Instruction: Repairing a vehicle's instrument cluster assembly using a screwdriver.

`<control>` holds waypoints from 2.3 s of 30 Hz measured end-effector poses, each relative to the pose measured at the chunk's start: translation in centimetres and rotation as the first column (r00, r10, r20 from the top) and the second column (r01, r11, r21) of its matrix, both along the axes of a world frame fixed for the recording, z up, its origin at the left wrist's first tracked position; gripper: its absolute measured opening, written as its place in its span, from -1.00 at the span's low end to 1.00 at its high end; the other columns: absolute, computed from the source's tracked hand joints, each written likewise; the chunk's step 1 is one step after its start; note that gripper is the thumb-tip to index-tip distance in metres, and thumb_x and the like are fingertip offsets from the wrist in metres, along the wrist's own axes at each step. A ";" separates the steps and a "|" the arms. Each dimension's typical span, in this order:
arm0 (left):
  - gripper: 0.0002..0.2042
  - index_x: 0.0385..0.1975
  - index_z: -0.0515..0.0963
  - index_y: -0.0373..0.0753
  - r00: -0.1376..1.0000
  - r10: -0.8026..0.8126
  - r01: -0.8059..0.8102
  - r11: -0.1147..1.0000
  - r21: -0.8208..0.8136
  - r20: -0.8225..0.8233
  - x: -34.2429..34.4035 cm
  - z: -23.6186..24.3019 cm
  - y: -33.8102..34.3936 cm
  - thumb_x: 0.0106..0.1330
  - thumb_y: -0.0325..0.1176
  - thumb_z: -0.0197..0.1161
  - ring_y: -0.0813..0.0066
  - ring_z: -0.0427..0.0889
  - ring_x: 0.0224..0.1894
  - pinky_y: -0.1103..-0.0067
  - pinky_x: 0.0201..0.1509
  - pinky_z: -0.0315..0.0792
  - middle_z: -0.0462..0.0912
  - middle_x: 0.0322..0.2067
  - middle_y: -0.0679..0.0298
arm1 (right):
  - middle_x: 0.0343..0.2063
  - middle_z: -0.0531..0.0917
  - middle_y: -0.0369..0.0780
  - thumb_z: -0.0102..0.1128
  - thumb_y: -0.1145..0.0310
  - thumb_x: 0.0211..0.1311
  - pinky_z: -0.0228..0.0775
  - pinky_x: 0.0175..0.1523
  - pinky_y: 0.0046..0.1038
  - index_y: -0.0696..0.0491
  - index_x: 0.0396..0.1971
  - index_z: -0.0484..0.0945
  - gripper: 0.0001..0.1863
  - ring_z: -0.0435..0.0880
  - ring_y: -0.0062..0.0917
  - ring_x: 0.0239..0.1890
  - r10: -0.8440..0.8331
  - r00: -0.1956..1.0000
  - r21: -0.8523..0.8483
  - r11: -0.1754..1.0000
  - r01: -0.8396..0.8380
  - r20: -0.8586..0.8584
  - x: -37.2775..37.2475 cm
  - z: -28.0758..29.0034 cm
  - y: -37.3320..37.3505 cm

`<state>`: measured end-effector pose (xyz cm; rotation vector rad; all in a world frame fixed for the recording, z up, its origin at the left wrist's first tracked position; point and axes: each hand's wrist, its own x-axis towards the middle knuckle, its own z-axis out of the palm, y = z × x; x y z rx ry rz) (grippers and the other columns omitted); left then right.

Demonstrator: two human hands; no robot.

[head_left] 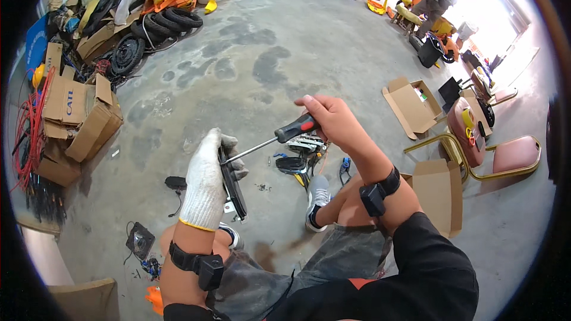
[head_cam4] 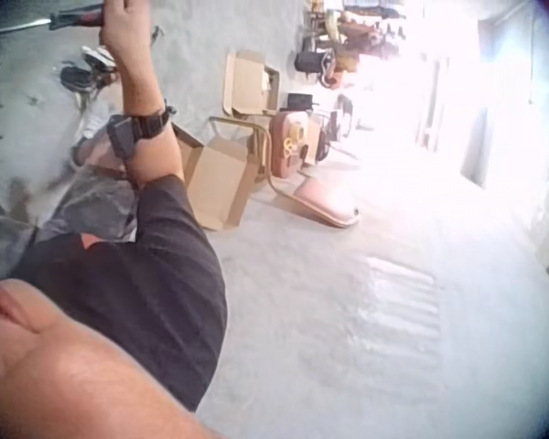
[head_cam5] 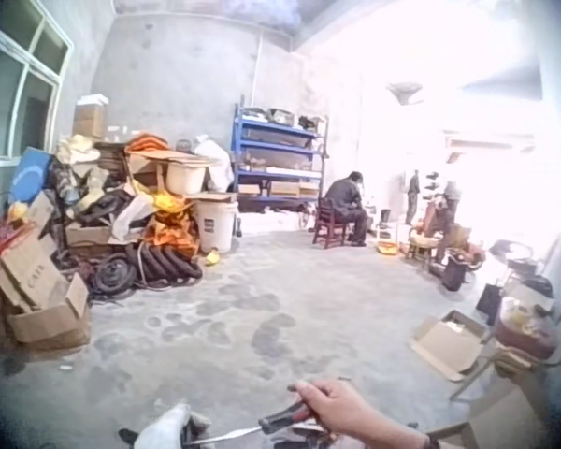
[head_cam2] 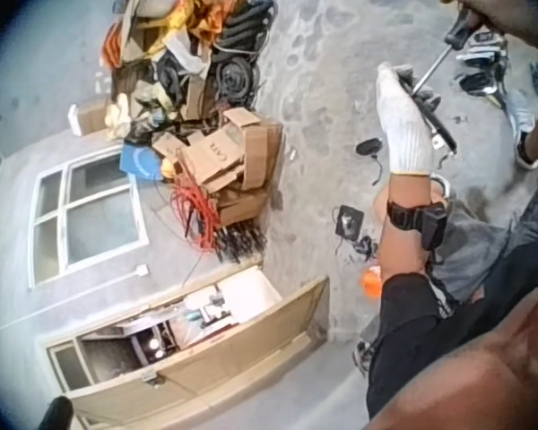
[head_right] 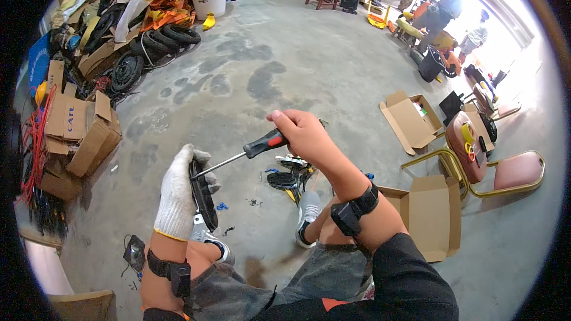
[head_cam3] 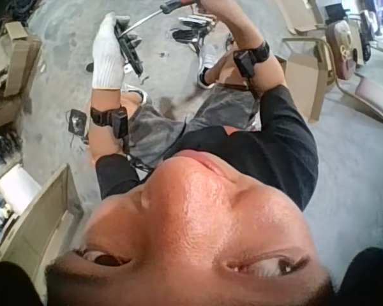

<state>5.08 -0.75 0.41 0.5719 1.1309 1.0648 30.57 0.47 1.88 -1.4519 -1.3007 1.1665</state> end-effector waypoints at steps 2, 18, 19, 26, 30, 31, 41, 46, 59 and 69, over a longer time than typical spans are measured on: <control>-0.63 -0.34 0.52 -0.26 1.000 0.009 -0.009 1.000 -0.008 0.014 -0.2 0.1 -0.1 0.46 -0.05 0.01 0.48 0.56 -0.60 0.51 -0.50 0.57 0.51 -0.50 0.26 | -0.46 0.59 -0.32 0.06 0.22 0.42 0.32 -0.43 -0.64 0.18 0.03 0.55 -0.63 0.43 -0.76 -0.54 -0.053 0.998 0.166 0.985 0.057 -0.027 -1.0 1.1 -1.0; -0.64 -0.32 0.52 -0.28 1.000 -0.010 0.010 0.999 -0.042 -0.002 0.0 -0.4 0.4 0.45 -0.06 0.03 0.45 0.56 -0.58 0.45 -0.48 0.59 0.48 -0.43 0.27 | -0.15 0.61 -0.28 0.09 0.25 0.30 0.40 -0.12 -0.55 0.08 0.23 0.44 -0.50 0.49 -0.64 -0.23 0.111 0.992 0.450 0.890 -0.073 -0.057 0.7 -1.2 -0.2; -0.65 -0.31 0.51 -0.29 0.999 -0.027 0.027 1.000 -0.015 0.022 0.1 -0.5 0.5 0.46 -0.08 0.01 0.44 0.57 -0.56 0.44 -0.45 0.59 0.49 -0.46 0.26 | -0.07 0.59 -0.28 0.11 0.27 0.26 0.41 -0.05 -0.52 0.07 0.28 0.38 -0.43 0.48 -0.63 -0.15 0.146 0.986 0.559 0.825 -0.076 -0.081 0.9 -0.7 -0.6; -0.64 -0.29 0.51 -0.29 0.999 -0.029 0.029 0.999 0.018 0.026 -0.5 -0.9 0.0 0.47 -0.07 0.00 0.46 0.57 -0.57 0.43 -0.46 0.60 0.49 -0.49 0.27 | -0.36 0.62 -0.31 -0.01 0.17 0.49 0.21 -0.54 -0.65 0.15 0.07 0.56 -0.60 0.37 -0.77 -0.64 0.036 0.997 0.123 0.992 -0.027 -0.073 0.2 -0.5 -1.4; -0.65 -0.28 0.52 -0.28 0.999 -0.037 0.038 0.998 0.059 -0.002 -1.1 -1.4 -1.5 0.45 -0.07 0.02 0.47 0.54 -0.57 0.47 -0.47 0.59 0.47 -0.45 0.28 | -0.30 0.63 -0.29 0.04 0.27 0.43 0.36 -0.40 -0.63 0.16 0.13 0.51 -0.61 0.52 -0.70 -0.49 0.086 0.994 0.457 0.888 -0.046 -0.067 -0.8 -0.8 -3.1; -0.64 -0.26 0.52 -0.28 0.998 -0.060 0.059 0.995 0.080 0.009 -1.2 -1.2 -2.0 0.46 -0.06 0.02 0.47 0.54 -0.57 0.47 -0.46 0.59 0.47 -0.45 0.28 | -0.29 0.63 -0.29 0.05 0.29 0.42 0.40 -0.36 -0.61 0.16 0.16 0.48 -0.60 0.55 -0.68 -0.45 0.077 0.997 0.664 0.746 -0.045 -0.019 -0.8 -0.6 -3.4; -0.58 -0.18 0.51 -0.34 0.975 -0.107 0.068 0.978 0.197 0.195 -1.6 4.4 -9.8 0.54 -0.05 -0.10 0.30 0.60 -0.45 0.35 -0.36 0.57 0.57 -0.42 0.16 | -0.32 0.60 -0.29 0.14 0.33 0.34 0.40 -0.33 -0.61 0.16 0.10 0.51 -0.62 0.53 -0.72 -0.46 0.198 0.980 0.402 0.899 -0.173 -0.021 -1.5 9.8 -16.0; -0.59 -0.23 0.51 -0.31 0.959 -0.126 0.096 0.987 0.128 0.254 0.7 3.2 -14.2 0.53 -0.04 -0.09 0.32 0.57 -0.46 0.35 -0.36 0.56 0.55 -0.46 0.19 | -0.14 0.57 -0.25 0.17 0.46 0.19 0.44 -0.18 -0.58 0.09 0.18 0.43 -0.50 0.59 -0.66 -0.30 0.140 0.979 0.595 0.778 -0.202 0.149 0.6 8.7 -20.2; -0.58 -0.24 0.48 -0.28 0.857 -0.133 0.252 0.951 -0.181 0.498 2.8 -11.7 -16.3 0.53 -0.02 -0.14 0.24 0.55 -0.55 0.26 -0.41 0.55 0.52 -0.50 0.18 | -0.18 0.61 -0.11 0.19 0.33 0.24 0.46 0.04 -0.35 0.13 0.10 0.47 -0.57 0.63 -0.32 -0.08 0.076 0.914 0.380 0.893 -0.240 0.399 0.0 2.4 -23.5; -0.60 -0.26 0.48 -0.25 0.854 -0.044 0.193 0.952 -0.238 0.518 0.7 -22.8 -15.0 0.53 -0.03 -0.15 0.23 0.55 -0.58 0.21 -0.42 0.57 0.53 -0.49 0.19 | -0.21 0.69 -0.05 0.17 0.19 0.34 0.49 0.03 -0.34 0.17 0.00 0.55 -0.61 0.68 -0.26 -0.11 0.125 0.869 0.044 0.985 -0.166 0.479 -3.8 -4.7 -19.6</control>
